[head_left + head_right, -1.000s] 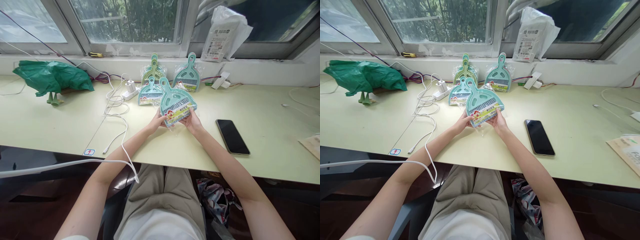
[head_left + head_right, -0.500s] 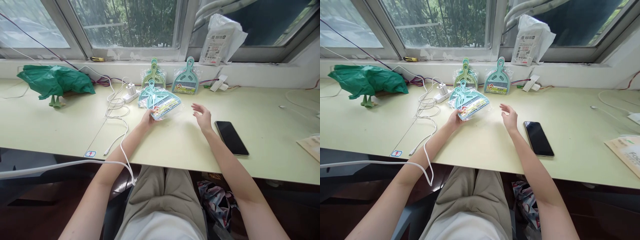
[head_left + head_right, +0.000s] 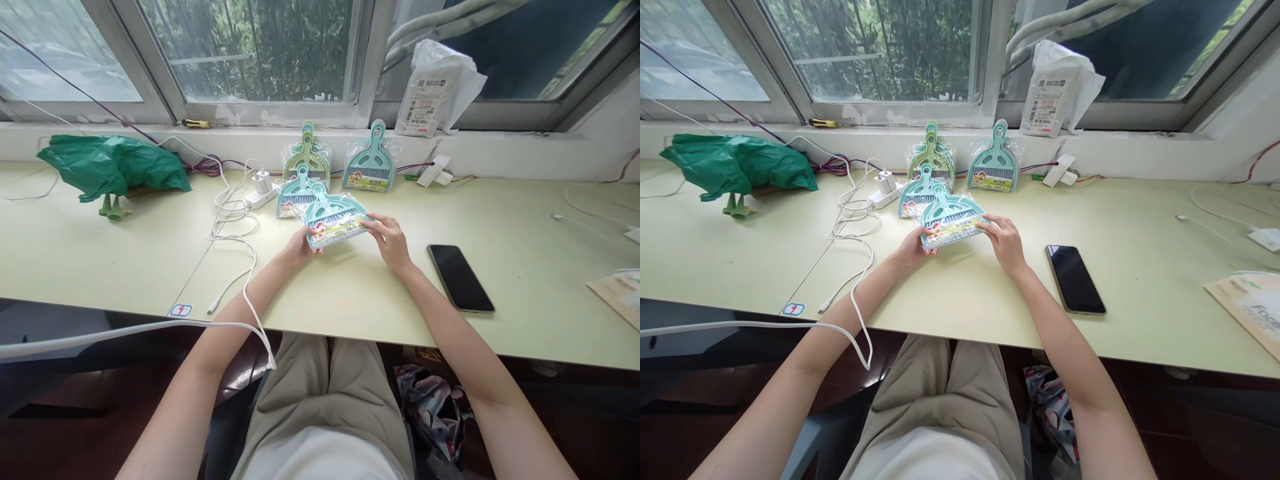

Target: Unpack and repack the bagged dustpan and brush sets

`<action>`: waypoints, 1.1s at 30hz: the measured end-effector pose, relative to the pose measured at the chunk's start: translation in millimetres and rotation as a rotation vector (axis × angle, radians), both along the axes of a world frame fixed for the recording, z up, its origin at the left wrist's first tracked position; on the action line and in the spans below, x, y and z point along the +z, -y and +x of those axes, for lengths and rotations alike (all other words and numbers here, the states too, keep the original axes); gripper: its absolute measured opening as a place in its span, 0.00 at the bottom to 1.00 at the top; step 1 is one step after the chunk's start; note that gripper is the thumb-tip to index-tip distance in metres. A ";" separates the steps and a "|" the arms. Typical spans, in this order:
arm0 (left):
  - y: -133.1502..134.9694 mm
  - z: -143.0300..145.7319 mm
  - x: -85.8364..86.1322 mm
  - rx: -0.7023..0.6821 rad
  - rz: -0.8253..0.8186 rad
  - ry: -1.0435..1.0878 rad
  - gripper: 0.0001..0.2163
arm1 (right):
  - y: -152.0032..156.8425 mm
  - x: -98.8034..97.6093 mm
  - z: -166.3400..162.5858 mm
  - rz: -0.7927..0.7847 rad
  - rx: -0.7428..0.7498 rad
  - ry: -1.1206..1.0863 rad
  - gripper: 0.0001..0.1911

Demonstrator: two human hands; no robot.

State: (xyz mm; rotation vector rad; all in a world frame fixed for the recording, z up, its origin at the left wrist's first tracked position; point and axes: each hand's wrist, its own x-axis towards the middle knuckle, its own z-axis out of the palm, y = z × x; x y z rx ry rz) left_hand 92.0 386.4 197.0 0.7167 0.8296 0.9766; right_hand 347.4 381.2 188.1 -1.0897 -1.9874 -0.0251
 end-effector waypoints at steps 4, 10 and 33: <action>-1.2 -1.2 -0.5 -0.031 0.005 -0.036 0.13 | 3.2 2.3 -0.2 -0.001 -0.033 -0.004 0.16; 5.6 -0.2 7.0 -0.138 0.020 -0.062 0.14 | 3.1 1.6 -0.4 0.014 -0.132 -0.041 0.14; 15.1 -3.4 9.2 -0.345 0.232 -0.182 0.21 | 6.2 2.1 -0.5 0.001 -0.211 -0.180 0.14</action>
